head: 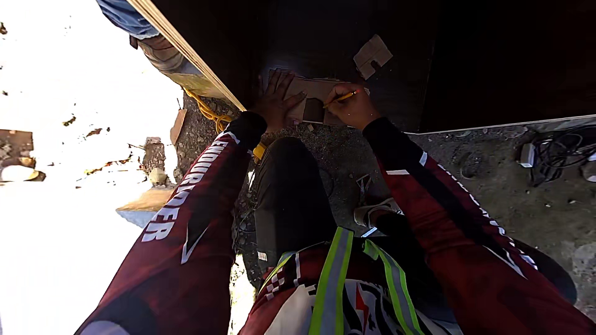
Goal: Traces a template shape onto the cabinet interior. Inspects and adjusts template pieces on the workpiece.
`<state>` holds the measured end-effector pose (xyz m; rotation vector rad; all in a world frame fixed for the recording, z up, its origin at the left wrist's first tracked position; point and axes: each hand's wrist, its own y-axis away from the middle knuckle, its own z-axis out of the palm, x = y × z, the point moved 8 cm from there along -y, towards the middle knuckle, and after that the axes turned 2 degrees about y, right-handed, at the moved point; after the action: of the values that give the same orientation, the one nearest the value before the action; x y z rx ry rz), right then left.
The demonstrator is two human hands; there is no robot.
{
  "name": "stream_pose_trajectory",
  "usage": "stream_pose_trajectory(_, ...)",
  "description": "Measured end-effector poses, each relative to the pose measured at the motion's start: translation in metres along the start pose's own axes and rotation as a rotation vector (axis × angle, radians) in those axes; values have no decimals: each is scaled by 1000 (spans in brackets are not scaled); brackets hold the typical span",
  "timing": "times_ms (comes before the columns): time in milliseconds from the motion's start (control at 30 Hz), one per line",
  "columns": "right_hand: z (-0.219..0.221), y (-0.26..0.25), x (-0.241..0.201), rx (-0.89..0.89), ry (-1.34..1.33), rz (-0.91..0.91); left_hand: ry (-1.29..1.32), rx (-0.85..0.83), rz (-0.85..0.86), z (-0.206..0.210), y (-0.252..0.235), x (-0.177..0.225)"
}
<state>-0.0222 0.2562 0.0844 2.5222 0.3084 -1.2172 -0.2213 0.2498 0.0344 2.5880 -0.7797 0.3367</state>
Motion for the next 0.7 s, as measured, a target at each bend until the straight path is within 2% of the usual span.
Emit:
stream_pose_trajectory(267, 3, 2, 11, -12, -62, 28, -6, -24, -23, 1, -1, 0)
stream_pose_trajectory(700, 4, 5, 16, 29, -156, 30, 9, 27, 9, 2, -2, -4)
